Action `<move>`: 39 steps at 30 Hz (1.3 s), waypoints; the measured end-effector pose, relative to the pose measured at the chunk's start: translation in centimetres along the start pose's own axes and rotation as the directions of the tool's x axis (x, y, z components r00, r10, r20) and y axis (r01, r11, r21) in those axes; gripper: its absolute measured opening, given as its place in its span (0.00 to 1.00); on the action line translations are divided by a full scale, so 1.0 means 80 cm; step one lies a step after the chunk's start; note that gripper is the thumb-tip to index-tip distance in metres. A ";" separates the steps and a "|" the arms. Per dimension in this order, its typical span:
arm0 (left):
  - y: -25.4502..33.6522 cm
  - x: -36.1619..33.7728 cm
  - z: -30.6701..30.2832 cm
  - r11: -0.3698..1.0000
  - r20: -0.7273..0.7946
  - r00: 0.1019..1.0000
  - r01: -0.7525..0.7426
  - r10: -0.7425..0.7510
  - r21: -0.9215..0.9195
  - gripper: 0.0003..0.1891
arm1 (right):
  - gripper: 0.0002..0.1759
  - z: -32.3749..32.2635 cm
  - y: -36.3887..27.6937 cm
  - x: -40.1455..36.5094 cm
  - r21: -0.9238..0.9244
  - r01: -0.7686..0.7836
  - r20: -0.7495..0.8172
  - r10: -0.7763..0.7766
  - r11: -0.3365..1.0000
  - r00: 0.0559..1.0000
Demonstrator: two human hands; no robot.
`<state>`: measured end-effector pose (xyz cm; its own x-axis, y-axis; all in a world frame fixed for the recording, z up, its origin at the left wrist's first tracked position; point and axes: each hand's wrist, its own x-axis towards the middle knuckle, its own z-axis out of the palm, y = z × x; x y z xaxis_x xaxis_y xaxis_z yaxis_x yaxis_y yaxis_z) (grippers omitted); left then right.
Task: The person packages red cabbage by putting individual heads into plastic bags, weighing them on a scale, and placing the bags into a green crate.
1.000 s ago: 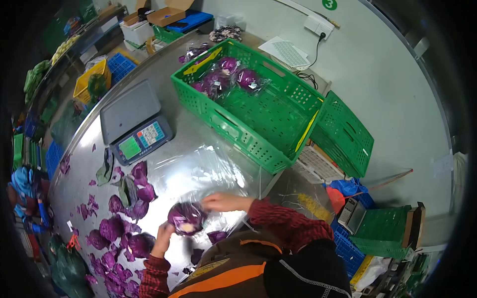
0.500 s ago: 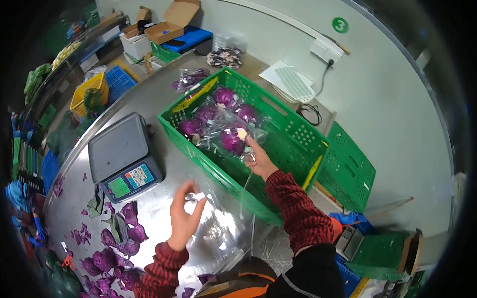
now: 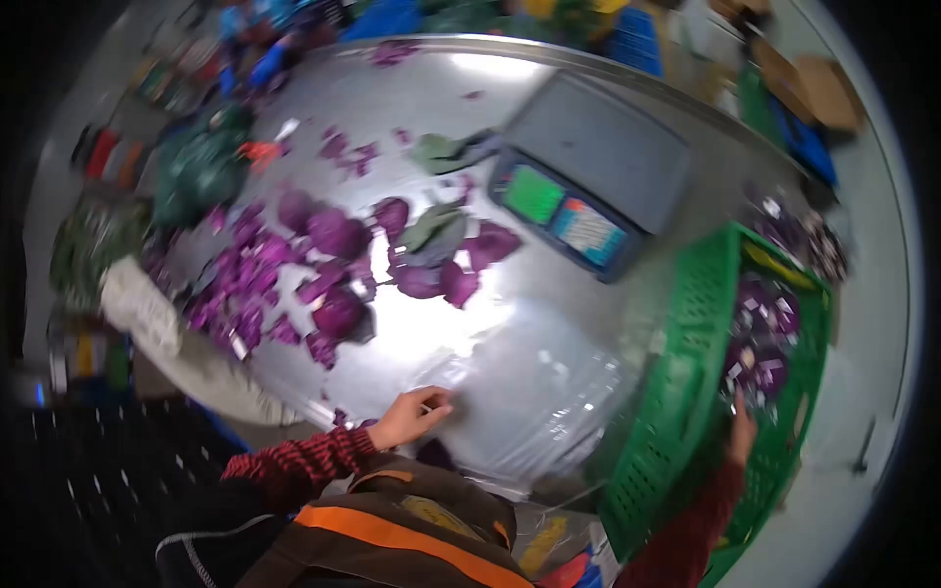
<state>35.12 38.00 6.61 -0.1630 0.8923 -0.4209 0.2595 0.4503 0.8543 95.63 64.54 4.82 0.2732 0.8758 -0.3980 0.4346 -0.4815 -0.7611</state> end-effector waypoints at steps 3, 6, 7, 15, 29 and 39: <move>-0.034 -0.017 -0.045 0.996 -0.165 0.982 0.087 -0.091 -0.031 0.13 | 0.23 -0.021 -0.109 -0.191 0.129 0.223 0.043 -0.230 0.966 0.972; -0.062 -0.032 -0.094 0.999 -0.486 0.874 -0.001 -0.023 -0.048 0.12 | 0.37 -0.120 0.025 -0.350 -0.638 0.459 -0.028 -0.615 0.617 0.788; -0.065 -0.032 -0.116 1.000 -0.582 0.813 -0.014 0.006 -0.010 0.13 | 0.20 -0.058 -0.027 -0.440 -0.035 -0.174 -0.445 0.141 0.984 0.884; -0.084 0.053 -0.248 0.856 -0.543 0.787 0.038 0.293 0.516 0.57 | 0.35 0.057 0.200 -0.624 -0.798 -0.400 -0.335 0.220 0.450 0.916; 0.053 0.068 -0.244 0.874 -0.042 0.958 -0.275 0.282 -0.400 0.43 | 0.44 0.470 -0.254 -0.479 0.583 -0.063 0.471 -0.274 0.810 0.839; -0.003 0.180 -0.355 0.929 -0.864 0.397 -0.319 0.310 0.187 0.34 | 0.41 0.491 -0.390 -0.217 0.538 0.374 0.084 -0.490 0.755 0.868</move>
<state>5.66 49.85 9.02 -0.8066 0.4680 0.3612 0.4709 0.1393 0.8711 43.58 65.71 15.34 -0.0478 0.9987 -0.0159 -0.0313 -0.0174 -0.9994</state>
